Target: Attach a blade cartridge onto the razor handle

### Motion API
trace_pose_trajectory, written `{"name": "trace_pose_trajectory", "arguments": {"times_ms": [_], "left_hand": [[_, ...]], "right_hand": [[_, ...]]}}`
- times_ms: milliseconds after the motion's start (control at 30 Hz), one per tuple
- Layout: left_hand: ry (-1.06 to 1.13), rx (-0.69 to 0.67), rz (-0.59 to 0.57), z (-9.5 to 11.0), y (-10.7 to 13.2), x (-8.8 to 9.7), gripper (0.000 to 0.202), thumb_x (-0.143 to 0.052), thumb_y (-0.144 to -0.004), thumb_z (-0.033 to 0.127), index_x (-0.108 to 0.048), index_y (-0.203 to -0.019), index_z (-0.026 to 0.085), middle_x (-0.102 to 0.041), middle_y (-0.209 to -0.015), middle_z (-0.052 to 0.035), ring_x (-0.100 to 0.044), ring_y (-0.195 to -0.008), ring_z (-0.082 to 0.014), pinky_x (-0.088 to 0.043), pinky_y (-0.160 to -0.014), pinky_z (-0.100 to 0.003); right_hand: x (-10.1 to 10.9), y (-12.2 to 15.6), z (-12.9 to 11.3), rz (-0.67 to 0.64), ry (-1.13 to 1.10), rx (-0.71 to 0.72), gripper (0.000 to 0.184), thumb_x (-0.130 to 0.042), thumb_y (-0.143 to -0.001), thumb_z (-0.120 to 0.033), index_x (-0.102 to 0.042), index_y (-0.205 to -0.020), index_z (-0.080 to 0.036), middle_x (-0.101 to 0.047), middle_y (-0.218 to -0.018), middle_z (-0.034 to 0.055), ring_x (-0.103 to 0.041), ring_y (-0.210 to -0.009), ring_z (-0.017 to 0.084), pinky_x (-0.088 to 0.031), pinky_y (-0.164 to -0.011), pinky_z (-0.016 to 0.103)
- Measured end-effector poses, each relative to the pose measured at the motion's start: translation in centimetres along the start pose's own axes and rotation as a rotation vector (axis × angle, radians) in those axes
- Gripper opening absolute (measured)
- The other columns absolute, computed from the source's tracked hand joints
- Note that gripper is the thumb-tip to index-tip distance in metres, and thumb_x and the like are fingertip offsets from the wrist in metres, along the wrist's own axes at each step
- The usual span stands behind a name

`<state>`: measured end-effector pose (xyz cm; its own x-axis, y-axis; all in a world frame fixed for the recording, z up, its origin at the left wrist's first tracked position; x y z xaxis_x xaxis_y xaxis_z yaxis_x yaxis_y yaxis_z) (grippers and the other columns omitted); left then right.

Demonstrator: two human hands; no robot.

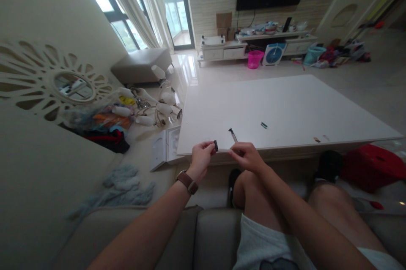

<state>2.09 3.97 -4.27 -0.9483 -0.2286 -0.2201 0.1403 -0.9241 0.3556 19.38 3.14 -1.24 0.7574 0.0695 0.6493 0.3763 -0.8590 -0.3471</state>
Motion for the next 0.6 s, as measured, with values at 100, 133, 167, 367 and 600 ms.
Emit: {"name": "trace_pose_trajectory", "arguments": {"times_ms": [100,133,167,367,600], "left_hand": [[0.023,0.053,-0.057,-0.6,0.1,-0.3,0.011,-0.072,-0.068,0.015,-0.074,-0.077,0.009,-0.07,-0.073,-0.0072,-0.061,-0.064,-0.0108,-0.049,-0.068,-0.025],[0.027,0.08,-0.087,-0.8,0.2,-0.5,0.011,-0.072,-0.067,0.015,-0.073,-0.076,0.009,-0.07,-0.072,-0.0074,-0.061,-0.064,-0.0107,-0.049,-0.066,-0.024],[0.03,0.106,-0.115,-1.0,0.3,-0.7,0.011,-0.073,-0.066,0.015,-0.073,-0.075,0.009,-0.07,-0.072,-0.0075,-0.061,-0.063,-0.0106,-0.049,-0.065,-0.024],[0.005,0.192,-0.153,-1.5,0.9,-1.0,0.014,-0.074,-0.064,0.014,-0.074,-0.078,0.011,-0.07,-0.071,-0.0066,-0.062,-0.061,-0.0111,-0.05,-0.064,-0.024],[-0.124,0.162,-0.238,-1.6,1.1,-1.3,0.014,-0.075,-0.064,0.022,-0.074,-0.073,0.012,-0.071,-0.074,-0.0079,-0.062,-0.067,-0.0142,-0.049,-0.066,-0.026]], "right_hand": [[0.7,0.0,0.2,0.122,-0.027,-0.009,0.021,-0.066,-0.088,-0.038,-0.071,-0.089,-0.017,-0.058,-0.071,0.001,-0.052,-0.062,0.013,-0.039,-0.061,0.025],[0.7,0.0,0.2,0.128,-0.032,0.013,0.021,-0.068,-0.086,-0.036,-0.072,-0.098,-0.018,-0.061,-0.079,0.0025,-0.056,-0.069,0.015,-0.042,-0.065,0.026],[0.5,0.0,0.1,0.123,-0.041,0.045,0.024,-0.07,-0.085,-0.034,-0.071,-0.105,-0.02,-0.063,-0.088,0.0043,-0.06,-0.077,0.016,-0.045,-0.07,0.027],[-0.9,0.1,-0.1,-0.012,-0.016,0.141,0.023,-0.063,-0.087,-0.016,-0.071,-0.106,-0.026,-0.066,-0.115,0.005,-0.066,-0.097,0.017,-0.049,-0.084,0.028],[-1.3,0.4,-0.2,-0.103,-0.066,0.125,0.033,-0.059,-0.081,-0.002,-0.07,-0.102,-0.025,-0.069,-0.111,0.0032,-0.066,-0.099,0.018,-0.048,-0.087,0.028]]}}
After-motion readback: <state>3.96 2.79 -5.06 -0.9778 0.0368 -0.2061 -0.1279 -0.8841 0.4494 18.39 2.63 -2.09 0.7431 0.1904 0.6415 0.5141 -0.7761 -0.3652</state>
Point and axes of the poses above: each hand's wrist, its own y-axis away from the middle knuckle, its own x-axis out of the back of the hand, z = x × y, the point moved 6 cm from there along -y, towards the middle knuckle
